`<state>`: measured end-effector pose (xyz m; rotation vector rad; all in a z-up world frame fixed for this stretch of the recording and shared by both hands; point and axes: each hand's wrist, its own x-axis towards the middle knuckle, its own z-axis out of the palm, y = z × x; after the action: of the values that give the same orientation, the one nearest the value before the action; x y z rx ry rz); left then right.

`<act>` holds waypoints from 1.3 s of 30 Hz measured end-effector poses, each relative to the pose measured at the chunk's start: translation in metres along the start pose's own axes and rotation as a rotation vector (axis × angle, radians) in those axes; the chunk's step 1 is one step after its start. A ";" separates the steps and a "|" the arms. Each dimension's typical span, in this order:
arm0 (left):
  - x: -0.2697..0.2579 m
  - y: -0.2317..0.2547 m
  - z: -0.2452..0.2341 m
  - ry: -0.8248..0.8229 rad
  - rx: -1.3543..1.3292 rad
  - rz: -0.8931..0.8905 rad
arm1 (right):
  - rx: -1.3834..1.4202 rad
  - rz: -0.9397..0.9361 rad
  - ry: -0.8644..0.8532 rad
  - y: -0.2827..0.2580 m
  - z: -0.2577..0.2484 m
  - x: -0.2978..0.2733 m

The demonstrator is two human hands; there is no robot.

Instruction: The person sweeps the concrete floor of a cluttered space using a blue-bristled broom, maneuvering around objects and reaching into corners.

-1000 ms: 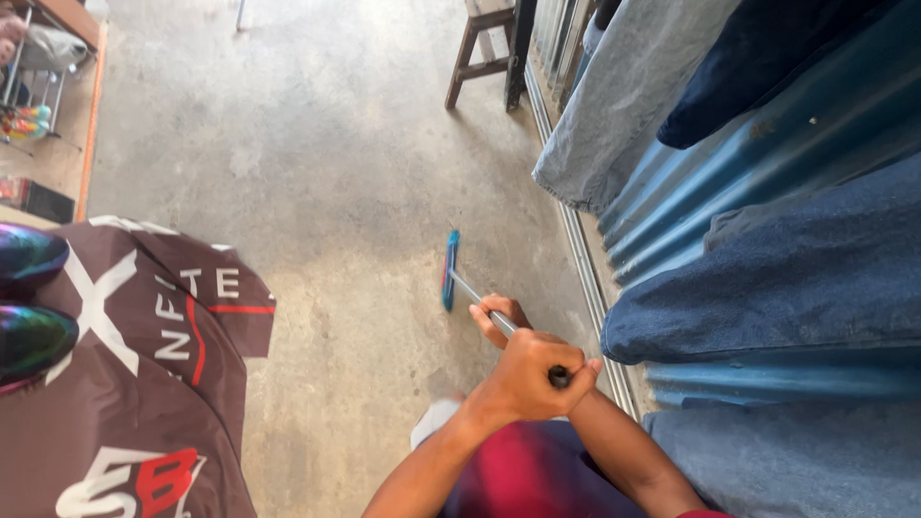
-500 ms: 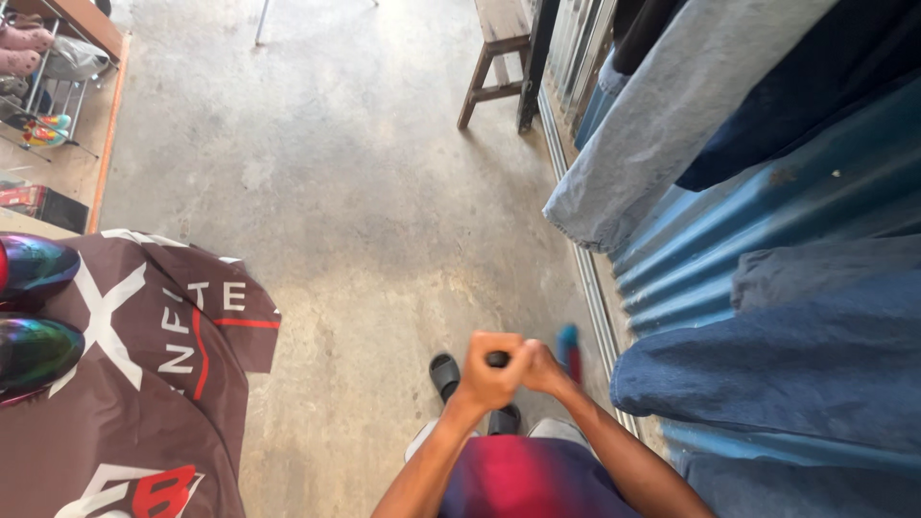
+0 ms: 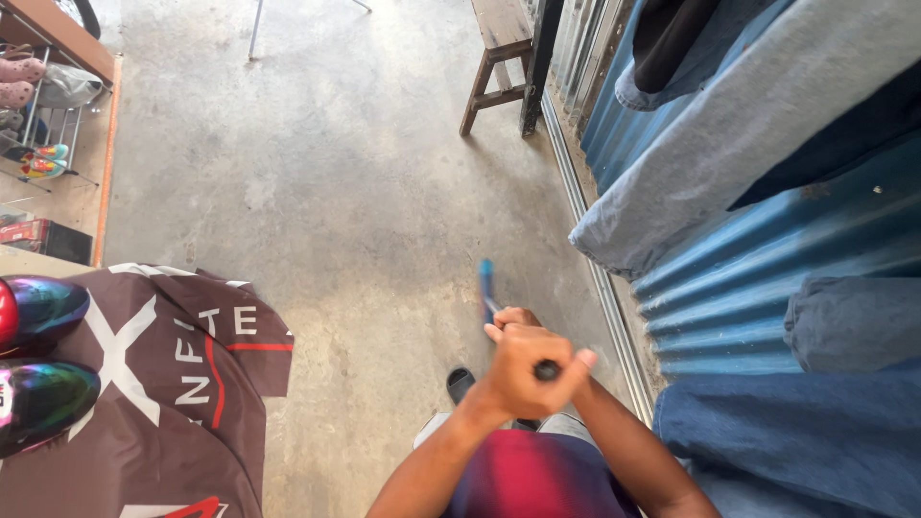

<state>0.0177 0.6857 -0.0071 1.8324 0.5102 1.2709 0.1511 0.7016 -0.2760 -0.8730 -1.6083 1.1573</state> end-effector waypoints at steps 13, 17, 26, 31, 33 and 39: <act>-0.008 -0.073 -0.042 0.144 -0.171 -0.308 | -0.650 -0.070 -0.009 0.038 -0.008 0.031; 0.012 -0.057 -0.046 0.079 0.099 0.005 | -0.670 -0.408 0.292 -0.015 0.038 0.078; 0.020 -0.049 -0.085 0.079 -0.056 -0.002 | -0.205 0.030 -0.014 -0.034 0.023 0.101; 0.000 -0.113 -0.094 0.256 -0.209 -0.353 | -0.594 0.332 -0.294 0.085 -0.034 0.082; -0.001 -0.139 -0.091 0.331 -0.260 -0.524 | -0.724 0.325 -0.265 0.111 -0.046 0.068; 0.037 -0.139 -0.071 0.238 -0.155 -0.331 | -0.167 0.286 -0.253 0.137 -0.053 0.074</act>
<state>-0.0145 0.8203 -0.0886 1.4073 0.7862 1.2650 0.1823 0.8256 -0.3795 -1.1289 -1.8483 1.3906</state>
